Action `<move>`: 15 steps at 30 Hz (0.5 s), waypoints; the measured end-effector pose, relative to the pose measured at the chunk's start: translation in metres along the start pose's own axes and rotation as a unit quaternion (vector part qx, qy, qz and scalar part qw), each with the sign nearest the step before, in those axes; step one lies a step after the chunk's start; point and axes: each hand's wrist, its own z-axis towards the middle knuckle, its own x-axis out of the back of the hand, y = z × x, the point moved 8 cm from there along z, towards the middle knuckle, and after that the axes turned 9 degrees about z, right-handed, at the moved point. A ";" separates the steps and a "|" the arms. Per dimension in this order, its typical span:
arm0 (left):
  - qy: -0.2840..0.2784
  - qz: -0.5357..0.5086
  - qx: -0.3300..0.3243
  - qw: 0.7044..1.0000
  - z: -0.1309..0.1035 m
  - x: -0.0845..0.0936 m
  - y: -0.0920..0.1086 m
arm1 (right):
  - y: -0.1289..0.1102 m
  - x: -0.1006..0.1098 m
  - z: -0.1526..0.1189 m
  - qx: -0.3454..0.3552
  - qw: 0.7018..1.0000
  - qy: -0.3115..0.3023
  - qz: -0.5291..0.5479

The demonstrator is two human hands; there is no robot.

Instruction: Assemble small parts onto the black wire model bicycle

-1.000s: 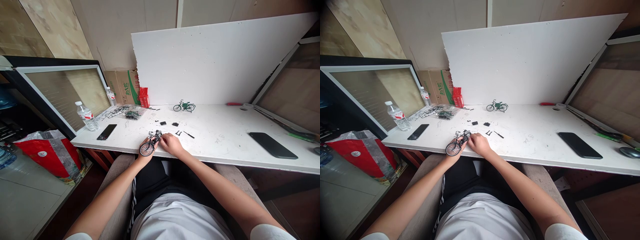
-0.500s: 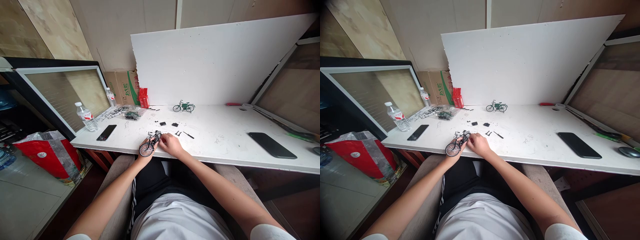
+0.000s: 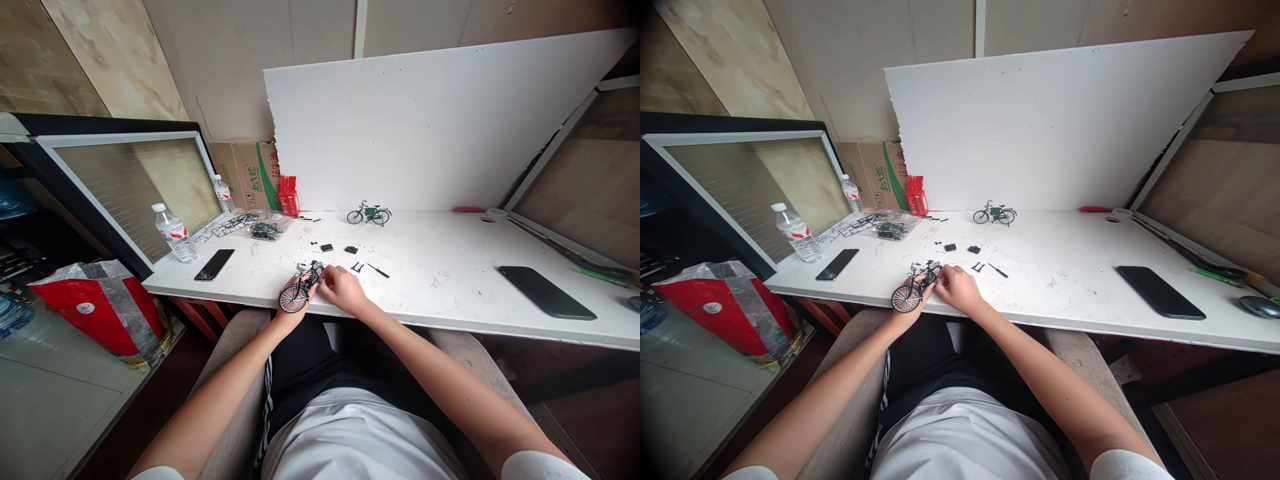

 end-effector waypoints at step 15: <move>-0.017 -0.031 0.036 0.999 0.002 -0.002 -0.001 | -0.002 -0.002 0.001 -0.006 0.999 -0.017 -0.049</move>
